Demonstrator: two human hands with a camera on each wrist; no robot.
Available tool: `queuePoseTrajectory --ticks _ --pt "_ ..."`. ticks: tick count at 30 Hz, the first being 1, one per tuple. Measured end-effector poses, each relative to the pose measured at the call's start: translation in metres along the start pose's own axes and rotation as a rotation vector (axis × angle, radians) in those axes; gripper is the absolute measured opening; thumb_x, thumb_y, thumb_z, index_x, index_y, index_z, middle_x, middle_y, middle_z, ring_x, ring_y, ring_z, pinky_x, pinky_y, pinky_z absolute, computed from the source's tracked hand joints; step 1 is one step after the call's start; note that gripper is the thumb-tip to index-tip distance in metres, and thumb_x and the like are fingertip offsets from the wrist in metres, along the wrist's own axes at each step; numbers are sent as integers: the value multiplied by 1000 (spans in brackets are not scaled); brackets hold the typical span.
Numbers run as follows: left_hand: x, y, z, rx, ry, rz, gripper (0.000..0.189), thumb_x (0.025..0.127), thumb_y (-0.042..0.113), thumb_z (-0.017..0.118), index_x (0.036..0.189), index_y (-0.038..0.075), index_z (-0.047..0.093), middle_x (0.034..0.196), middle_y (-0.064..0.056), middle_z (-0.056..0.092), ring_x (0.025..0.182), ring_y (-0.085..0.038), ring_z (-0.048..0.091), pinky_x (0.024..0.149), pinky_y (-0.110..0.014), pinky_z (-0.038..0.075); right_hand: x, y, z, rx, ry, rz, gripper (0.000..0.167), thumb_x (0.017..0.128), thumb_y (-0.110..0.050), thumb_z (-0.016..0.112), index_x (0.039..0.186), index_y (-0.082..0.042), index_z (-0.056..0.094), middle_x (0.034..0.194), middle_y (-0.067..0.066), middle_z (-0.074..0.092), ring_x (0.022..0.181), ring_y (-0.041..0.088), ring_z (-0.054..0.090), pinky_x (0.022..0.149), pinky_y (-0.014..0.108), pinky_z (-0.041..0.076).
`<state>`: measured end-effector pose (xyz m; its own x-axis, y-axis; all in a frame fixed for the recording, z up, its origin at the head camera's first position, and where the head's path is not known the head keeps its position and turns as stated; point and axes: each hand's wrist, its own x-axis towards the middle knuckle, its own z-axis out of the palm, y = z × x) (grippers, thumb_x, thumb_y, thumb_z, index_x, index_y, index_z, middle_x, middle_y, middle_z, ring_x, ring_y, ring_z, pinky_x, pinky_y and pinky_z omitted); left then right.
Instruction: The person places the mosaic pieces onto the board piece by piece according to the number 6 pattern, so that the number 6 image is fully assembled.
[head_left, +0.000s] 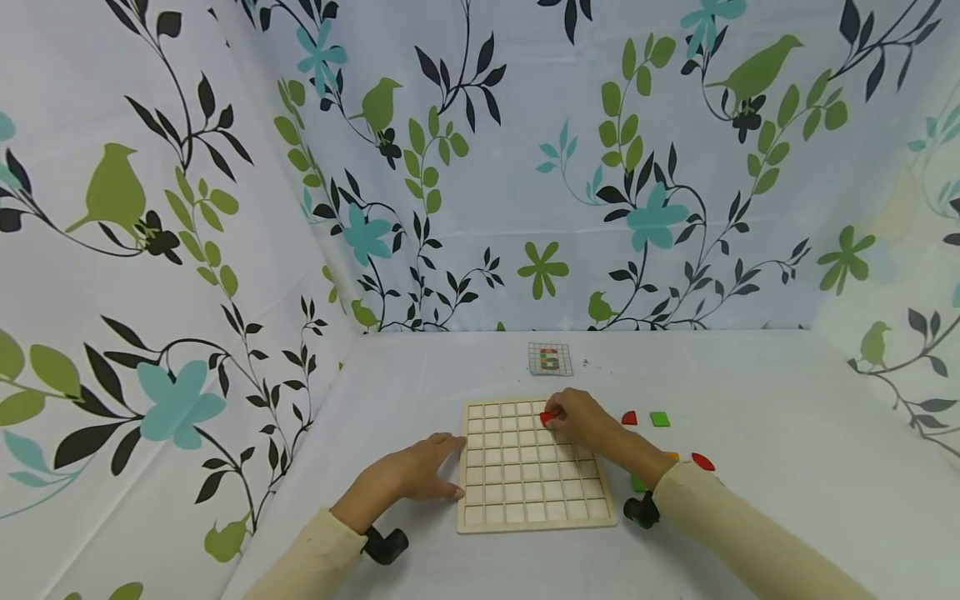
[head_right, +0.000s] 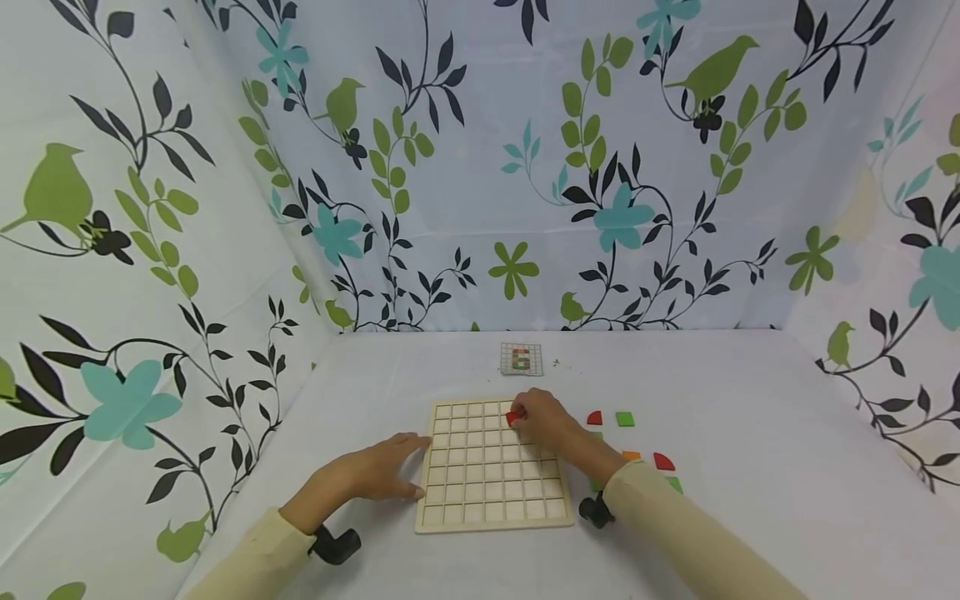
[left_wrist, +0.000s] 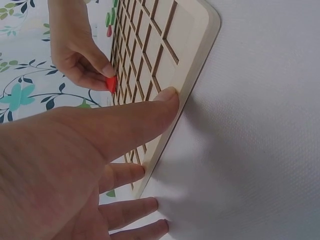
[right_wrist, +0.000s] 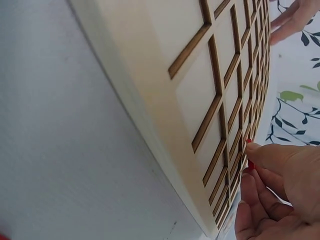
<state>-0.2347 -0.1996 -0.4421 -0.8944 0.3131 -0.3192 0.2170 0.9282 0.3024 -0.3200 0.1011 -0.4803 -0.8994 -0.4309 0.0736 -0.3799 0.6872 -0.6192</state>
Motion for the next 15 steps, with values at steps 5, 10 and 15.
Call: queuePoseTrajectory --ticks 5,10,15 --pt "0 1 0 -15 -7 -1 85 90 38 86 160 13 45 166 -18 40 152 -38 42 121 -59 40 1 -2 2 -38 -5 -9 8 95 -2 76 103 0 74 98 6 67 93 19 66 86 39 60" --pt "-1 0 0 -4 2 2 85 90 38 86 160 13 45 165 -18 40 152 -38 42 120 -58 40 2 -6 2 -68 -1 -33 9 95 -2 77 102 1 74 97 7 67 92 22 67 83 41 61" --pt "0 -2 0 -7 6 4 84 90 36 86 160 12 45 165 -19 41 151 -39 42 120 -58 40 4 -11 3 -61 0 -33 10 94 -3 78 102 1 74 97 7 67 91 21 67 83 41 60"
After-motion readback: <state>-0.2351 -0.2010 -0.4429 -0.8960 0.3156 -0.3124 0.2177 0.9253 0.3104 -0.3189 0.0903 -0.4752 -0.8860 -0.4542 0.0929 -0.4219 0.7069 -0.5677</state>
